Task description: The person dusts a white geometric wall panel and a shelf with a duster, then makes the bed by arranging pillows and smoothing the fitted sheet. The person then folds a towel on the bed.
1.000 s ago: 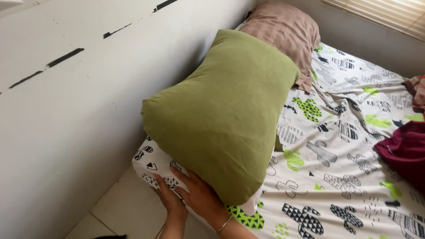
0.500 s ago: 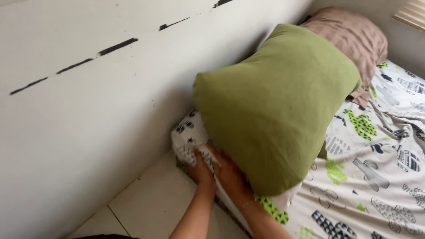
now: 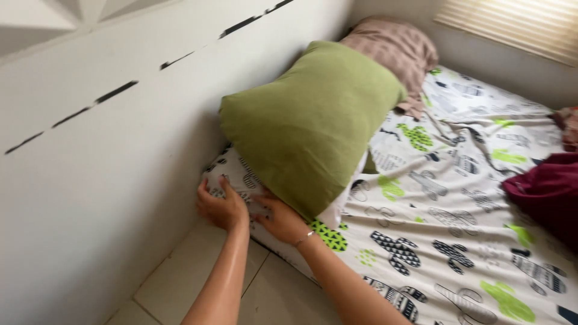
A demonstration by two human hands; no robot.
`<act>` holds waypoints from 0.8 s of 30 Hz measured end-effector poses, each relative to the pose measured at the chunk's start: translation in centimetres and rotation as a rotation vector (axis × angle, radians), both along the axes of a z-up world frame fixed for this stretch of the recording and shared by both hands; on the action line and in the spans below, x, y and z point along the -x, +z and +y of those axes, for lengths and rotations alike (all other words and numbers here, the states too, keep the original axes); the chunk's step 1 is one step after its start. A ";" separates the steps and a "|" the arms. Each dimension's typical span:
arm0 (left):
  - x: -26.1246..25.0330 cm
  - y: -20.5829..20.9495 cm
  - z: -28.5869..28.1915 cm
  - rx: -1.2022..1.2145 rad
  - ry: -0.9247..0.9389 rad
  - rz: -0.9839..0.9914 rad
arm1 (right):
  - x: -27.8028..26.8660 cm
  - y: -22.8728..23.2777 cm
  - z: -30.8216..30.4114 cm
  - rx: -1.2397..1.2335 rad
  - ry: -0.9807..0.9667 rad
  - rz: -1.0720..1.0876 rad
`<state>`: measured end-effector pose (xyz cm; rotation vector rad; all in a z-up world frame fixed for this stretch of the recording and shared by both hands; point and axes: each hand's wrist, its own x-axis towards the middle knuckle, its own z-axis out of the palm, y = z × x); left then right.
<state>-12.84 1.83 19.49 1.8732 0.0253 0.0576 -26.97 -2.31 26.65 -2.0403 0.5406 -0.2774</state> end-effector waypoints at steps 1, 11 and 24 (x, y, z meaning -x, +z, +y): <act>1.9 3.9 -0.1 0.007 -0.017 -0.006 | 1.8 -0.4 0.0 0.007 -0.017 -0.006; 4.4 0.9 -7.2 0.112 -0.361 0.143 | 7.6 -9.7 -8.1 -0.926 -0.902 -0.555; 13.2 12.7 -3.0 -0.228 -0.426 -0.446 | 13.6 4.3 -8.6 -0.765 -0.796 -0.118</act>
